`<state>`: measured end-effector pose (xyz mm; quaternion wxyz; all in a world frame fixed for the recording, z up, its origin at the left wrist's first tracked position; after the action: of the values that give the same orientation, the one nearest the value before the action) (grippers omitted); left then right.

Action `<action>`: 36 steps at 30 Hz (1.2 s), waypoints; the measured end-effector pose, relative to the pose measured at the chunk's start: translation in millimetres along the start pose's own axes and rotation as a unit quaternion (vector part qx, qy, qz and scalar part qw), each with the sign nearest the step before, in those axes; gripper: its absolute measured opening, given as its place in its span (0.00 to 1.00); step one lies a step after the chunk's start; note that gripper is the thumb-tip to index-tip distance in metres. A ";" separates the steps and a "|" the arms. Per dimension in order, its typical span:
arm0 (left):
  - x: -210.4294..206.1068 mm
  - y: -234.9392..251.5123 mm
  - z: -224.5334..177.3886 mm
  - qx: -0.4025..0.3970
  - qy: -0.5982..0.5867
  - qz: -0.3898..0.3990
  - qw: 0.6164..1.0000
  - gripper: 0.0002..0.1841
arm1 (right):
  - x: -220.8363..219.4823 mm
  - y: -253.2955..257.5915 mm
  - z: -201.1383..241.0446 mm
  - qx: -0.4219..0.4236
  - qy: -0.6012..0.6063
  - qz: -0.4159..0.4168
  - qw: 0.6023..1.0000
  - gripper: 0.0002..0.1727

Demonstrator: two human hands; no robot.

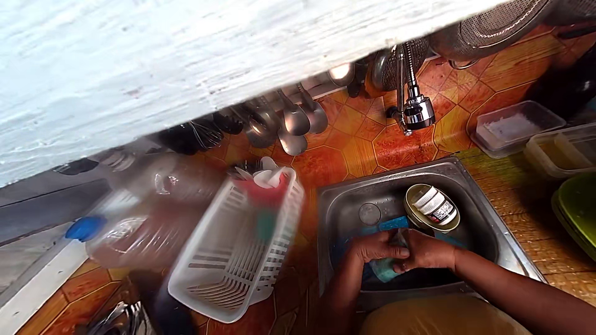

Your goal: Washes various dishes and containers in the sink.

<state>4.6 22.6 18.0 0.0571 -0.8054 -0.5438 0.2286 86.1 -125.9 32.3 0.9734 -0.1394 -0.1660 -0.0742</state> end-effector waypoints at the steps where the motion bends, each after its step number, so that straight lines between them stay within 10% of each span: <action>1: -1.7 2.3 1.7 0.000 -0.024 -0.008 1.000 0.43 | 0.6 1.3 1.9 -0.005 -0.026 -0.023 0.999 0.24; 9: 5.5 -2.6 21.3 -0.040 -0.150 -0.124 0.980 0.54 | 42.4 -26.0 -6.6 -0.003 0.042 -0.268 0.963 0.21; 13: 2.1 5.5 17.7 -0.053 -0.311 -0.204 0.927 0.34 | 49.1 -34.9 1.0 0.088 0.010 -0.392 0.916 0.25; 17: -17.0 29.1 -1.7 -0.109 -0.455 -0.293 0.834 0.34 | -1.2 -21.6 -1.8 0.192 -0.048 -0.391 0.899 0.25; 25: -30.2 38.5 3.2 -0.166 -0.475 -0.267 0.822 0.31 | -22.7 -2.1 -22.7 0.348 -0.351 -0.436 0.752 0.16; 30: -32.1 28.0 -15.2 -0.100 -0.479 -0.366 0.791 0.26 | -2.3 -1.8 -34.0 0.279 -0.209 -0.476 0.807 0.19; 36: -45.6 30.8 -5.9 -0.014 -0.417 -0.330 0.846 0.35 | 19.0 5.2 -26.9 0.144 -0.024 -0.326 0.934 0.17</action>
<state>19.5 -30.1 26.8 -0.1146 -0.4075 -0.7536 0.5030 113.0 -130.8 13.1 0.9010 0.0626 -0.2342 -0.3597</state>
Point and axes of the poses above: each hand's wrist, its own y-axis towards the middle knuckle, its own x-axis out of the back of the hand, z = x × y, the point moved 2 cm from there along y, towards the middle knuckle, and after that the axes turned 9 degrees about -y, right-handed, at the moved point
